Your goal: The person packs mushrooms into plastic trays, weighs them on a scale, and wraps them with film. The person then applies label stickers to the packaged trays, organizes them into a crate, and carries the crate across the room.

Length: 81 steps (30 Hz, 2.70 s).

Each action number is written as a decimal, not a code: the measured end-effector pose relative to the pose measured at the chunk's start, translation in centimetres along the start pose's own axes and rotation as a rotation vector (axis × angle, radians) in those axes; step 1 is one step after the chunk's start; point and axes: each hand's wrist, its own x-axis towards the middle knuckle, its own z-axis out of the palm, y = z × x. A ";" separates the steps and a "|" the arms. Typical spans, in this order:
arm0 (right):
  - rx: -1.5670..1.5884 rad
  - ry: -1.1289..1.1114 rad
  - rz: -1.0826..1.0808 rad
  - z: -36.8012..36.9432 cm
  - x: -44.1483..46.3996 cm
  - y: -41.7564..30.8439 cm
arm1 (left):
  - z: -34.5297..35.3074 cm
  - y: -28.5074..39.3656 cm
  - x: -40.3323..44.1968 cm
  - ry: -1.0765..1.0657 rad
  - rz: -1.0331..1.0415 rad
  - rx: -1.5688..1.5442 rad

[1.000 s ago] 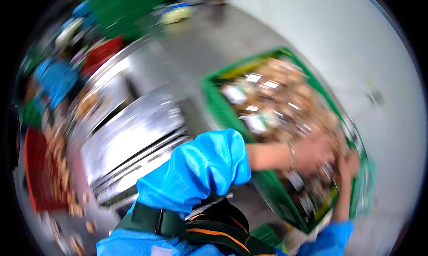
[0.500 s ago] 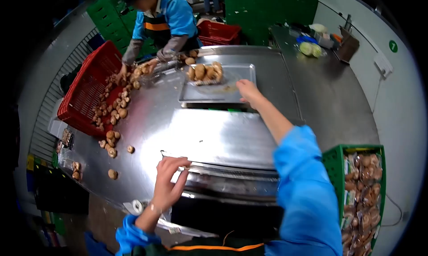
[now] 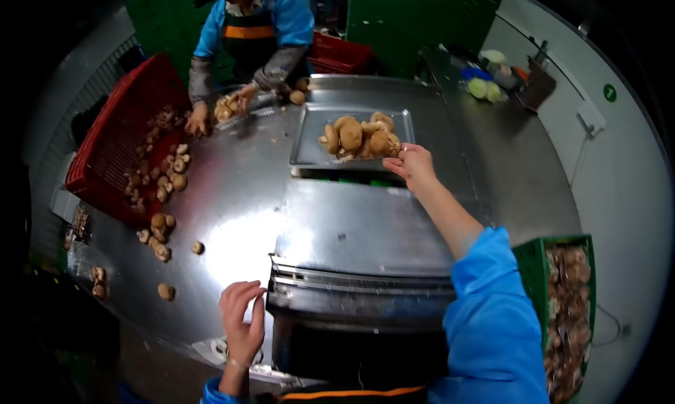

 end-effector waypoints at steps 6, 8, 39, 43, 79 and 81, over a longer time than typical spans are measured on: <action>0.048 -0.028 0.212 -11.5 -16.3 1.1 | 4.4 3.0 -2.0 -0.218 0.113 0.120; -0.044 0.033 0.192 -13.0 -19.8 1.6 | 5.9 2.8 -2.8 -0.165 0.152 0.271; -1.230 -0.317 -0.633 -12.8 -2.5 -0.6 | 24.0 2.4 20.1 -0.545 0.304 -0.290; -0.880 -0.530 -0.220 -13.4 -6.0 -2.0 | 21.2 3.2 18.9 -0.936 0.041 -0.586; 0.129 0.289 0.348 -25.5 -45.2 17.9 | 5.3 -0.5 -18.4 -0.467 -1.487 -1.076; 0.022 0.284 0.388 -23.3 -44.1 23.0 | 7.2 -0.7 -21.0 -0.700 -1.291 -1.098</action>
